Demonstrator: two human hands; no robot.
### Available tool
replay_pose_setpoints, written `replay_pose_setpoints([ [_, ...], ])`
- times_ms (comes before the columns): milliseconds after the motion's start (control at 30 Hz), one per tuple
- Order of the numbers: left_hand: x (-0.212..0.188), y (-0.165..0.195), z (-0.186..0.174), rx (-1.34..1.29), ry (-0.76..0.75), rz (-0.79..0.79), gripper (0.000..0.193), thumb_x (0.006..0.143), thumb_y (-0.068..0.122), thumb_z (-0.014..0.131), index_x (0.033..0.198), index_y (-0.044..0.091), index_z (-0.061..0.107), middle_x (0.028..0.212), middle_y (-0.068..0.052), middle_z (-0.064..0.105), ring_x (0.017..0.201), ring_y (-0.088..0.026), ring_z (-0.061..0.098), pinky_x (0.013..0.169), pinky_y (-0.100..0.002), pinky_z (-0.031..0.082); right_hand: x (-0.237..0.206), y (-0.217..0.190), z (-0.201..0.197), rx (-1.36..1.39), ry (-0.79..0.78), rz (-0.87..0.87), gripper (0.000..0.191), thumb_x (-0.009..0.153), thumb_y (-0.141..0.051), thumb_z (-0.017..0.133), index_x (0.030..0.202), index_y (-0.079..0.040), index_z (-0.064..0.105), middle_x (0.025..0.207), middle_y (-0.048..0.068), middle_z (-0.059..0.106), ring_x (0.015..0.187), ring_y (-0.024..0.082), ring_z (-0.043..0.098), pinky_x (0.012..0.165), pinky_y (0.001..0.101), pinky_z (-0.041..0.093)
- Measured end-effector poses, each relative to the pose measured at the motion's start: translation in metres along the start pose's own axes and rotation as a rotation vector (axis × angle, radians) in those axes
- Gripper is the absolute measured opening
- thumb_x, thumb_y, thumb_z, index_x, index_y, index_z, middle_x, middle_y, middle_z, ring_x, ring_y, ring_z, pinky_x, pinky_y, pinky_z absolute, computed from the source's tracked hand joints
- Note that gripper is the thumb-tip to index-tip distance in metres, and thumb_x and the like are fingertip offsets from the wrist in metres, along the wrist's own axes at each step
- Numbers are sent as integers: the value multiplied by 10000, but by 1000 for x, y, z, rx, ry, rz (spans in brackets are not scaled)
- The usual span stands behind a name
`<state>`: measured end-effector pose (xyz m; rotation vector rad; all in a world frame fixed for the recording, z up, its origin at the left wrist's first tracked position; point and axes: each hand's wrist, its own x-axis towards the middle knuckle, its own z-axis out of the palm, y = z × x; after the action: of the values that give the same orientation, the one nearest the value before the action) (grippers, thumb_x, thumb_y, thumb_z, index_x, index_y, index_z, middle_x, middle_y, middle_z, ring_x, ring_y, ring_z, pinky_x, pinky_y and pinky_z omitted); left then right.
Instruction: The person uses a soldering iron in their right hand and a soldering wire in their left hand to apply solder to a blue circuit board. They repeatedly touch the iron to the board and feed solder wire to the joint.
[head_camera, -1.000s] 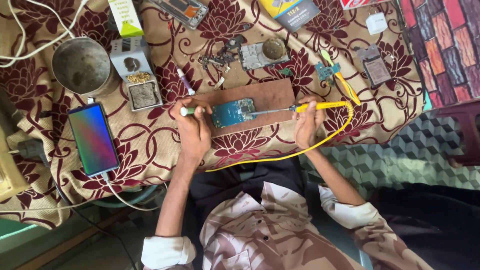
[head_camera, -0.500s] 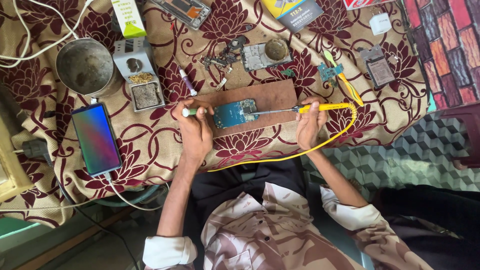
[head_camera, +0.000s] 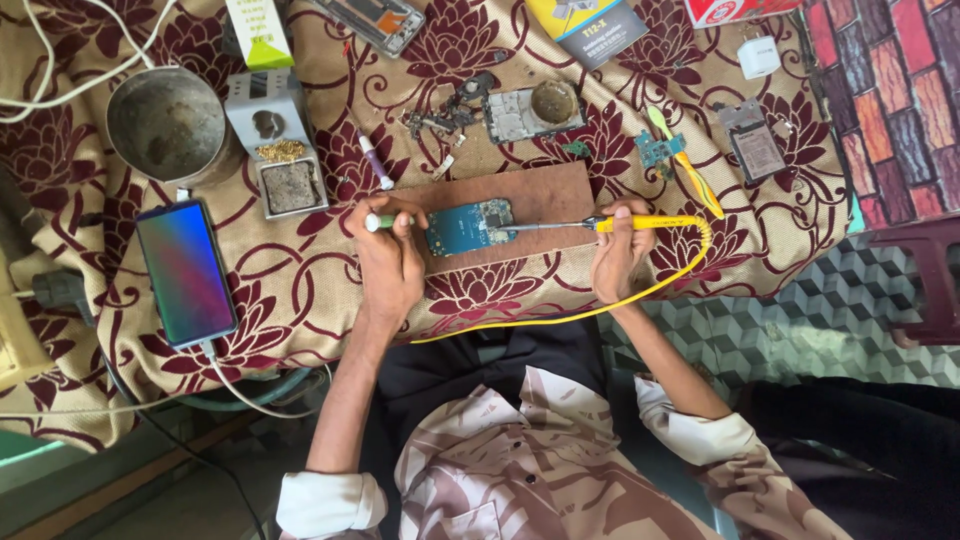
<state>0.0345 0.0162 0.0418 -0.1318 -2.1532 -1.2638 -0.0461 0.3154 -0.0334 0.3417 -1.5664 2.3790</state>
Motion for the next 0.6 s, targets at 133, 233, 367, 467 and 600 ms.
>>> replay_pose_setpoints([
  [133, 2, -3, 3, -36, -5, 6, 192, 1170, 128, 353, 1291, -2, 282, 928, -104, 649, 636, -164, 549, 696, -330, 469, -2, -11, 4, -86, -14, -40, 132, 1095, -76, 493, 986, -28, 549, 874, 31, 552, 666, 65, 427, 616, 263, 387],
  [233, 3, -6, 8, -25, -3, -1, 183, 1170, 163, 345, 1256, 6, 305, 905, -91, 654, 615, -161, 550, 643, -326, 470, 2, -24, 10, -227, -35, -100, 130, 1067, -25, 480, 956, -7, 545, 837, 30, 550, 631, 64, 412, 579, 261, 358],
  [367, 2, -8, 13, -12, 16, -28, 222, 1171, 207, 353, 1216, -8, 322, 889, -98, 662, 623, -175, 591, 632, -335, 496, 8, -43, 20, -463, -42, -164, 143, 1054, 1, 503, 915, 18, 532, 853, 43, 575, 603, 57, 377, 550, 248, 310],
  [467, 4, -12, 17, -22, 5, -68, 210, 1157, 195, 346, 1196, -12, 336, 875, -101, 684, 599, -179, 625, 560, -322, 506, 11, -59, 26, -645, -83, -258, 166, 1065, -8, 527, 912, 38, 573, 872, 62, 561, 634, 80, 400, 572, 263, 316],
  [600, 6, -15, 20, -74, -4, -36, 140, 1180, 135, 337, 1211, -2, 338, 895, -108, 684, 642, -195, 666, 562, -310, 552, 16, -73, 35, -716, -172, -424, 159, 1052, -46, 545, 913, 27, 572, 957, 112, 568, 755, 121, 509, 648, 299, 424],
])
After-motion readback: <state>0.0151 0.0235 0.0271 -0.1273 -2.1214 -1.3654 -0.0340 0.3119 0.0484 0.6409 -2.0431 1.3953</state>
